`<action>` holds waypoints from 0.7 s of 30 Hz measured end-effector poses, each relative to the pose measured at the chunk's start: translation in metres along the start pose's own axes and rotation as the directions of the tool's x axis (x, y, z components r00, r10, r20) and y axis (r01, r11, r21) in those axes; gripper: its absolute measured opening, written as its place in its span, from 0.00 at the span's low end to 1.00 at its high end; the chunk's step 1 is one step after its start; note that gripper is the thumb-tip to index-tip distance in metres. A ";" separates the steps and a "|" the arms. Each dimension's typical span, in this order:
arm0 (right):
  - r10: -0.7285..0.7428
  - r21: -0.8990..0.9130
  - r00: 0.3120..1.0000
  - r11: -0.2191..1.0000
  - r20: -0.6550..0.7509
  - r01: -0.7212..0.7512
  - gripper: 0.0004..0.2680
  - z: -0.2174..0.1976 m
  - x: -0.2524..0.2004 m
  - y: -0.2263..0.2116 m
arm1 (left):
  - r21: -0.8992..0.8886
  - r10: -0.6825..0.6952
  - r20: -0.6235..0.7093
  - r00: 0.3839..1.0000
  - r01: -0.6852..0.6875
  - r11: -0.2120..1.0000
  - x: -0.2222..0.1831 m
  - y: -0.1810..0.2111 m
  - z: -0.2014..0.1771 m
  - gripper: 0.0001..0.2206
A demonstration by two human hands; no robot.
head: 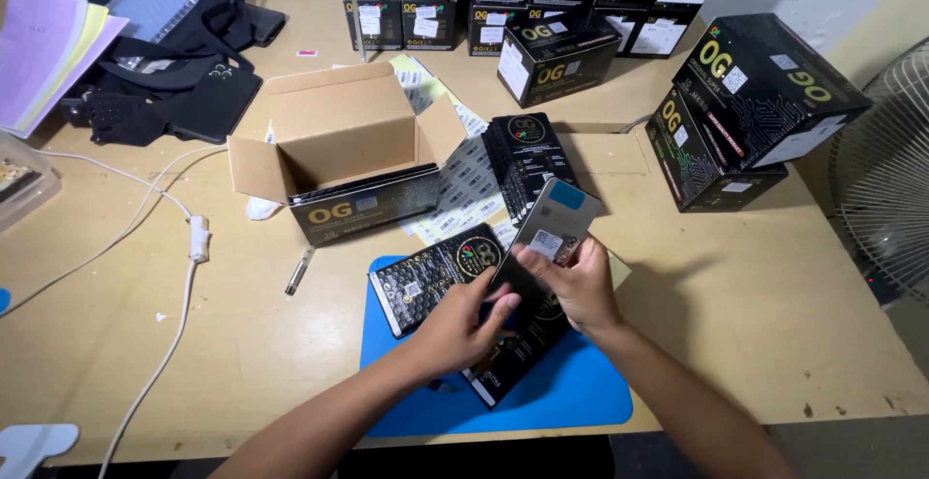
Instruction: Labeling and packaging smartphone screens into individual boxes at a workbench.
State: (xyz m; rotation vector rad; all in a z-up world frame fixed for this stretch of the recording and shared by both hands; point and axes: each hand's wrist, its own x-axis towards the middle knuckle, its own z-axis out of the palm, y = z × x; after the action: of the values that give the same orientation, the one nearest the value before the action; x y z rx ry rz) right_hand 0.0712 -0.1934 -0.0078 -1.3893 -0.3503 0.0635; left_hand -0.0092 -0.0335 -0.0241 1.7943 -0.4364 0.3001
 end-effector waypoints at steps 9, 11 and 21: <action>-0.029 -0.041 0.973 0.998 0.229 0.039 0.15 -0.035 0.007 -0.010 | -0.100 0.019 -0.067 0.998 -0.025 0.995 0.007 0.024 -0.012 0.06; -0.030 -0.016 0.967 0.999 0.254 0.035 0.15 -0.039 0.008 0.002 | -0.093 0.017 -0.065 0.998 -0.023 0.995 0.007 0.034 -0.014 0.07; 0.002 -0.234 0.947 0.969 0.321 0.077 0.08 -0.004 -0.014 -0.031 | -0.186 -0.072 -0.095 0.993 0.053 0.981 0.005 0.051 -0.020 0.11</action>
State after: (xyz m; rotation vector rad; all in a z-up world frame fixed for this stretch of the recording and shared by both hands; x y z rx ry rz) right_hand 0.0540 -0.2071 0.0189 -1.6179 -0.6738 0.2225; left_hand -0.0269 -0.0266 0.0278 1.6024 -0.3237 0.2963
